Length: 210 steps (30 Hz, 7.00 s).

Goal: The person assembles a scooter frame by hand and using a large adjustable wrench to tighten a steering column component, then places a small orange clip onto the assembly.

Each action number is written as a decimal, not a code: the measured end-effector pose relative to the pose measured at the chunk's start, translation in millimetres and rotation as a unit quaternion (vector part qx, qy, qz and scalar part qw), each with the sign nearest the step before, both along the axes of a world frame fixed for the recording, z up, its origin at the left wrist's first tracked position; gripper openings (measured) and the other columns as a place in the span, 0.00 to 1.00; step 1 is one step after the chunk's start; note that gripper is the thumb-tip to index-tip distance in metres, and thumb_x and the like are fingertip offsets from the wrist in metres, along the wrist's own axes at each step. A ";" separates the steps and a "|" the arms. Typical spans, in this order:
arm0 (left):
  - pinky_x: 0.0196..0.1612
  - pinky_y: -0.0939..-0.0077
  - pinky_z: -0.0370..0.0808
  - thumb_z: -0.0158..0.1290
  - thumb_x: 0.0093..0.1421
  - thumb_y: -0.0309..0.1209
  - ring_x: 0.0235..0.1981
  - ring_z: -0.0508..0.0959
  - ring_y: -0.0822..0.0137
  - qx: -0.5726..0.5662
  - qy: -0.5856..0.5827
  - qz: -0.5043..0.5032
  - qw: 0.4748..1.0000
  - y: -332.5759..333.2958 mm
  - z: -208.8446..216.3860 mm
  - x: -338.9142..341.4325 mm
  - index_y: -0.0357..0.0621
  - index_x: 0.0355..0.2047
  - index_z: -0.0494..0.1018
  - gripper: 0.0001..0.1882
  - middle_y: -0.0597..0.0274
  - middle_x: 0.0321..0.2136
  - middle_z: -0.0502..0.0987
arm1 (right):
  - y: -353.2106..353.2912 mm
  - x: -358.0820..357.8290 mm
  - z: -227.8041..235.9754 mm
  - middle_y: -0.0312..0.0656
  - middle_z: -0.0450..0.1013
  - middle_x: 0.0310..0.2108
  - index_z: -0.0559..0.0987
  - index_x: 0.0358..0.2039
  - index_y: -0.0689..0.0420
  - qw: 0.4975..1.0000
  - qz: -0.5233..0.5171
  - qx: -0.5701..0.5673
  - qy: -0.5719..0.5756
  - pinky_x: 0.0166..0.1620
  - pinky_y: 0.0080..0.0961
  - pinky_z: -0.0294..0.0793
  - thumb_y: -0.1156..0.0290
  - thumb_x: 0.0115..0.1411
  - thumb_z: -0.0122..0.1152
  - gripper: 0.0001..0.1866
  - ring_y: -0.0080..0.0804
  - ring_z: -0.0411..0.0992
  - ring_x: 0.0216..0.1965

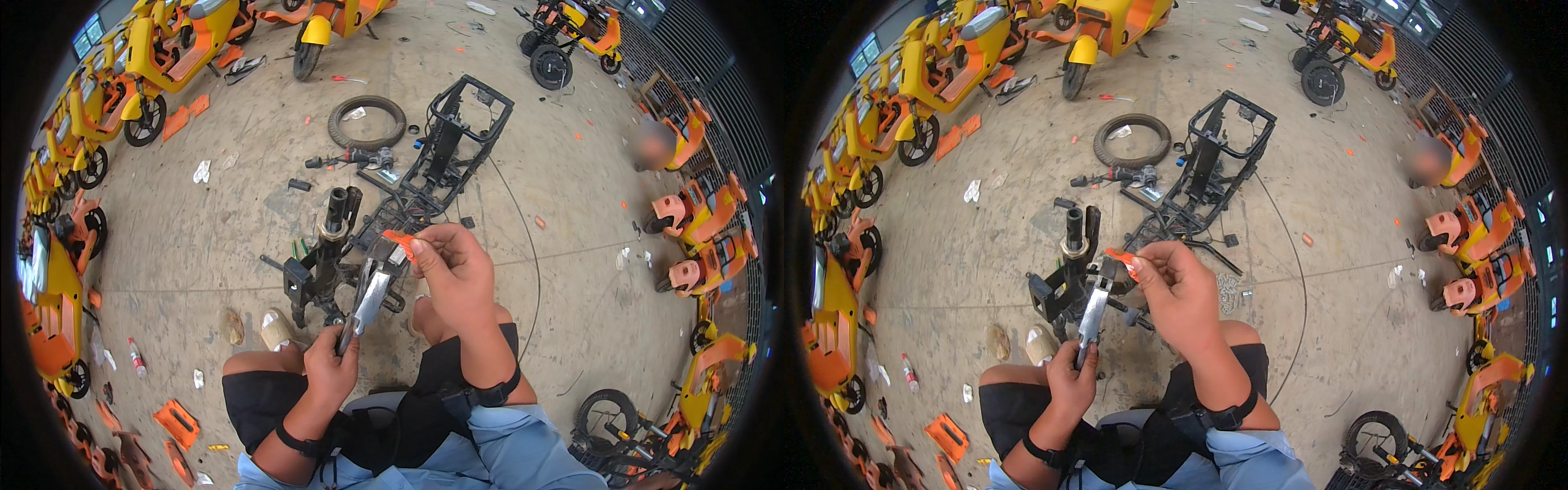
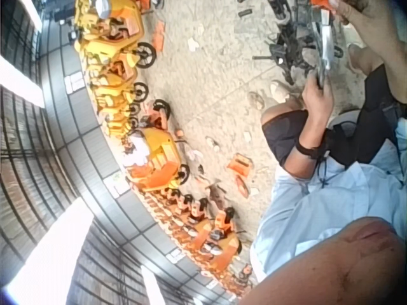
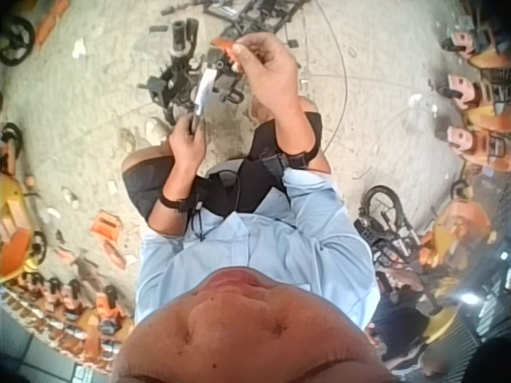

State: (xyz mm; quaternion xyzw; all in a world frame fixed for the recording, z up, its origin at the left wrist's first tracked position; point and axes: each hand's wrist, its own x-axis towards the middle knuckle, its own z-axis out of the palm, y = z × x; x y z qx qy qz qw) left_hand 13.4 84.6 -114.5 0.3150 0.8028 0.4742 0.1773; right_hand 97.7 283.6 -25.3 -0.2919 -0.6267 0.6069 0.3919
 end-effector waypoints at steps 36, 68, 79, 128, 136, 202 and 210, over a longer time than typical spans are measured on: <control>0.23 0.70 0.70 0.59 0.61 0.32 0.17 0.75 0.63 0.004 -0.015 0.026 1.000 -0.5 5.9 -4.4 0.36 0.34 0.75 0.10 0.53 0.17 0.73 | 0.6 5.0 2.3 0.40 0.77 0.29 0.76 0.37 0.61 0.982 -0.033 0.170 -0.078 0.32 0.23 0.74 0.77 0.60 0.64 0.06 0.27 0.75 0.27; 0.28 0.62 0.76 0.58 0.51 0.25 0.25 0.80 0.48 0.233 0.005 -0.062 0.971 -74.5 41.8 -36.8 0.38 0.39 0.73 0.14 0.50 0.24 0.77 | -103.4 -165.0 -32.9 0.45 0.80 0.29 0.79 0.42 0.66 0.840 0.407 0.215 -0.287 0.30 0.24 0.77 0.74 0.61 0.58 0.11 0.26 0.77 0.25; 0.26 0.61 0.75 0.57 0.57 0.28 0.23 0.79 0.47 0.189 0.033 0.030 0.981 -90.4 44.0 -69.8 0.37 0.37 0.73 0.10 0.48 0.22 0.76 | -115.1 -216.5 -74.8 0.51 0.64 0.61 0.62 0.63 0.66 0.820 0.515 -0.176 -0.177 0.57 0.30 0.70 0.70 0.65 0.57 0.29 0.39 0.65 0.62; 0.47 0.70 0.75 0.45 0.69 0.27 0.44 0.77 0.67 0.094 -0.357 -0.249 0.895 23.4 48.3 55.9 0.34 0.62 0.55 0.24 0.56 0.47 0.72 | -6.3 30.3 -57.1 0.55 0.75 0.42 0.80 0.35 0.65 0.858 0.333 -0.364 0.141 0.46 0.31 0.73 0.63 0.64 0.58 0.15 0.38 0.74 0.42; 0.50 0.71 0.75 0.47 0.70 0.29 0.46 0.78 0.66 0.098 -0.295 -0.194 0.931 -1.3 62.4 49.6 0.30 0.59 0.65 0.20 0.53 0.46 0.77 | 19.6 28.3 -53.4 0.51 0.74 0.36 0.77 0.28 0.62 0.827 0.241 -0.468 0.197 0.27 0.23 0.69 0.61 0.64 0.55 0.16 0.26 0.65 0.21; 0.44 0.68 0.76 0.53 0.61 0.51 0.39 0.79 0.62 0.135 -0.408 -0.278 0.859 -50.6 65.4 11.6 0.31 0.50 0.68 0.32 0.52 0.37 0.77 | -58.4 -41.3 -45.2 0.40 0.74 0.31 0.73 0.50 0.62 0.755 0.396 -0.515 0.090 0.27 0.19 0.75 0.62 0.65 0.53 0.18 0.23 0.72 0.23; 0.41 0.69 0.76 0.53 0.59 0.58 0.37 0.79 0.61 0.147 -0.435 -0.188 0.868 -56.2 82.3 8.8 0.29 0.47 0.68 0.37 0.52 0.34 0.76 | -64.1 -54.9 -45.8 0.41 0.74 0.31 0.73 0.49 0.60 0.751 0.376 -0.534 0.098 0.29 0.21 0.76 0.64 0.65 0.54 0.17 0.24 0.73 0.24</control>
